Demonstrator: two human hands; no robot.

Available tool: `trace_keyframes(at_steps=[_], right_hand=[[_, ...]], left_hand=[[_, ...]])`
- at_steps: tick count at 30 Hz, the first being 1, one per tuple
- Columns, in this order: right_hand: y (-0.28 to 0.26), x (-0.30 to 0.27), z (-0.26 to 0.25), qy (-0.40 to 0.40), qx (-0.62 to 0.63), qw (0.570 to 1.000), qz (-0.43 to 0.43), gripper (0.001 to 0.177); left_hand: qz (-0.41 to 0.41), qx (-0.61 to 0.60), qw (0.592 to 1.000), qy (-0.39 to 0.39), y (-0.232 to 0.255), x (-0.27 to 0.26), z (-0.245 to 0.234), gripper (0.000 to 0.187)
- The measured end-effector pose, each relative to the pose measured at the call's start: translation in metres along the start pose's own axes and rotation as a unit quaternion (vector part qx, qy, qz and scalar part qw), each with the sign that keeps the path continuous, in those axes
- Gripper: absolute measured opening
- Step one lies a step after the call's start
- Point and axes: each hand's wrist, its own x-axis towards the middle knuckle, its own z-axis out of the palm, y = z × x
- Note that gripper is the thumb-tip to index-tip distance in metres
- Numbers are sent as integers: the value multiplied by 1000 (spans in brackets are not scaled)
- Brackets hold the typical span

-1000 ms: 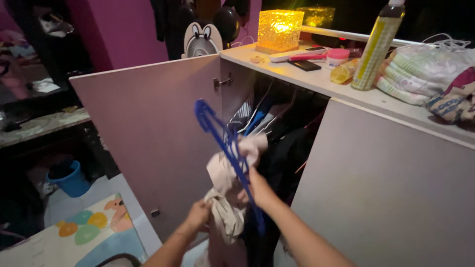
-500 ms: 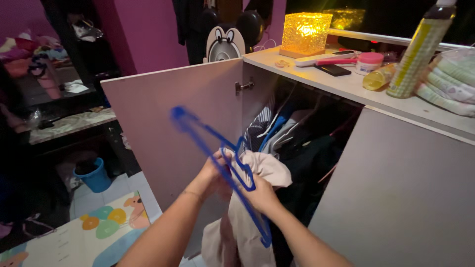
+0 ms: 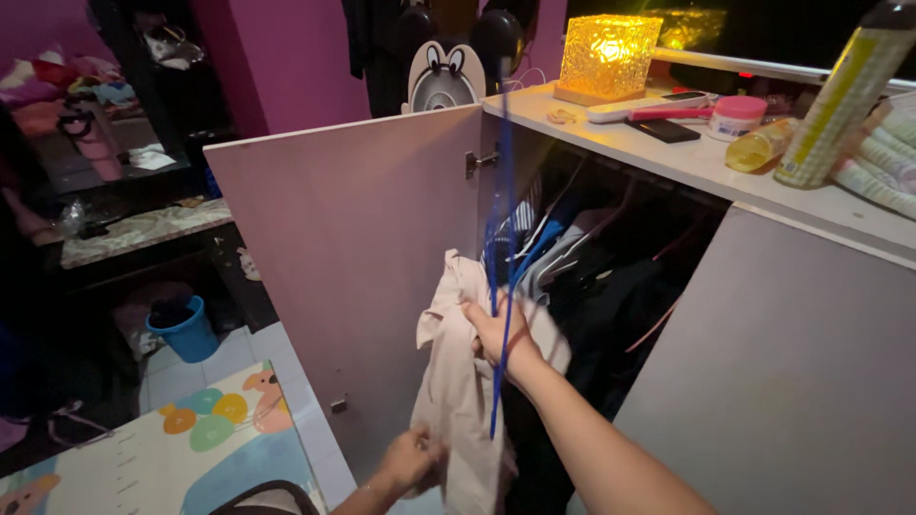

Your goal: The person opens a wardrobe and hangs a black garment on a pink hanger, then places it inside. Next, they pick up a light-colored garment on a blue hanger, adjust it, and hang it in the wardrobe.

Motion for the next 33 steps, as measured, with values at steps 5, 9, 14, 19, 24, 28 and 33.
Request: trace_keyframes(at_steps=[5,9,14,19,24,28,33], right_hand=[[-4,-1,-9,-25,-75,995,-62,25],[2,-13,-22,-1,-204,979,-25,36],[16,-12,-30,1,-317,946,-62,55],[21,-5,-44,32,-396,917,-38,63],[6,0,-51,-32,-272,960,-62,57],[-18,-11,-53,-89,-230,967,60,65],[-4,-3,-54,-112,-172,978,-43,45]], left_hand=[[2,-236,967,-95,12,22,-16,34],[24,-273,959,-69,76,8,-64,37],[-4,-406,912,-60,147,-16,-101,25],[-58,-397,916,-27,183,-8,-117,28],[-111,-511,851,-54,177,40,-110,37],[-144,-563,812,-53,166,80,-97,46],[-117,-630,759,-114,182,64,-97,49]])
